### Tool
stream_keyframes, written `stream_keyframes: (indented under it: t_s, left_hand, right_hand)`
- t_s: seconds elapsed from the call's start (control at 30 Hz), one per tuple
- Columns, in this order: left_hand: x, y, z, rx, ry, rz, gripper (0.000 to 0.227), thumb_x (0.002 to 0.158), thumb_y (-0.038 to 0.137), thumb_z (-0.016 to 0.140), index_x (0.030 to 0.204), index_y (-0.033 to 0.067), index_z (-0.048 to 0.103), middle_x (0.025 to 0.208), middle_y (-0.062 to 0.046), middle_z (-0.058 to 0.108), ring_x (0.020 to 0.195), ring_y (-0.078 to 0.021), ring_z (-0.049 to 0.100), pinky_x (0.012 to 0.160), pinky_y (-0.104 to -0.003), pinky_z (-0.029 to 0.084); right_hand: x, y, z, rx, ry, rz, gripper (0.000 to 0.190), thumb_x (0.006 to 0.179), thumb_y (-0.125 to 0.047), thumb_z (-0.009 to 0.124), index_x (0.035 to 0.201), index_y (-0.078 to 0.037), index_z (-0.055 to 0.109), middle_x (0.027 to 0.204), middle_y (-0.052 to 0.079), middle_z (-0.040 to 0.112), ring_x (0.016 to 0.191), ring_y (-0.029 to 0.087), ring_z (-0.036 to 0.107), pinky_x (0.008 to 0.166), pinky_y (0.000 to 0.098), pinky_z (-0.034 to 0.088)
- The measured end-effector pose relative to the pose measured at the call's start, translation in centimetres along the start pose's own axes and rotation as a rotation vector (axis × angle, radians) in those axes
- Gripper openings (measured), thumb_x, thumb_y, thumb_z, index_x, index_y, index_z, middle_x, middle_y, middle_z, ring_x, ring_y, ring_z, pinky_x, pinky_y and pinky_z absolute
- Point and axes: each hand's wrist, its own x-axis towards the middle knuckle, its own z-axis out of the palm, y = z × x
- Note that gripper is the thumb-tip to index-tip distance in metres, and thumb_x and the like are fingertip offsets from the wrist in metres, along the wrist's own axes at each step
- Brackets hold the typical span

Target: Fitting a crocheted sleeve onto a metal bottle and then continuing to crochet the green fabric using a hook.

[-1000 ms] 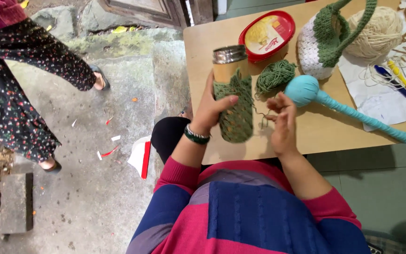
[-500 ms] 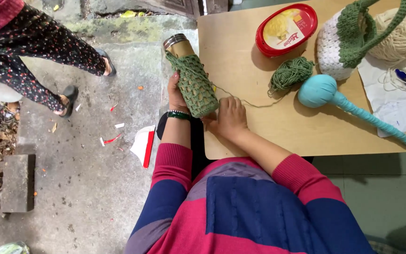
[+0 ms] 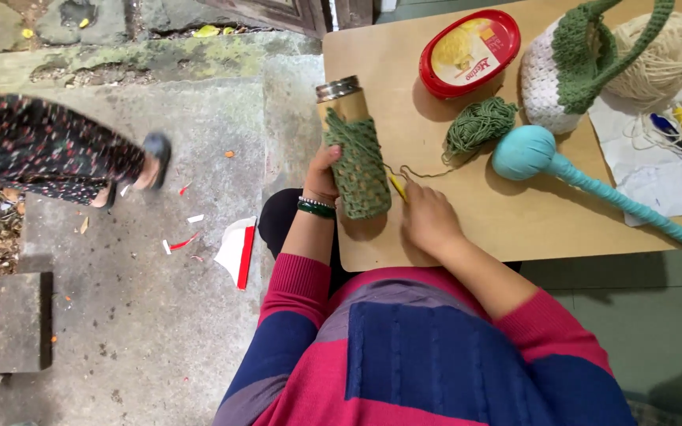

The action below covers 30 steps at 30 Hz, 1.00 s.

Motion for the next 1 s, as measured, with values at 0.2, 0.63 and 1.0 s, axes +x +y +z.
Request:
stream_keyframes:
  t_s: [0.2,0.63,1.0]
  left_hand:
    - [-0.7,-0.4,7.7,0.407,-0.38,0.264,0.104,0.076,0.019,0.093,0.16,0.0116,0.033,0.151,-0.023,0.051,0.136,-0.0367,0.052,0.113,-0.057,0.042]
    - [-1.2,1.4,11.4,0.591,-0.502,0.399,0.122,0.067,0.017,0.095,0.165,0.0156,0.022,0.155,-0.016,0.047,0.139,-0.0303,0.049,0.113,-0.051,0.041]
    - [-2.2,-1.1,12.6,0.911,-0.54,0.264,0.134,0.075,0.054,0.086,0.164,0.0114,-0.004,0.164,-0.014,0.033,0.155,-0.0295,0.034,0.131,-0.047,0.022]
  right_hand:
    - [-6.3,7.8,-3.8,0.155,-0.101,0.207,0.034,0.078,-0.012,0.064,0.111,-0.008,0.063,0.107,0.019,0.064,0.103,0.046,0.067,0.087,0.0498,0.055]
    - [3.1,4.9,-2.8,-0.101,0.165,0.006,0.051,0.079,-0.019,0.077,0.122,-0.011,0.051,0.117,0.012,0.056,0.087,0.039,0.074,0.075,0.0488,0.065]
    - [-8.3,9.6,-17.1,0.19,0.839,0.211,0.052,0.094,0.009,0.064,0.144,0.01,0.048,0.126,0.023,0.055,0.121,0.042,0.053,0.102,0.0545,0.045]
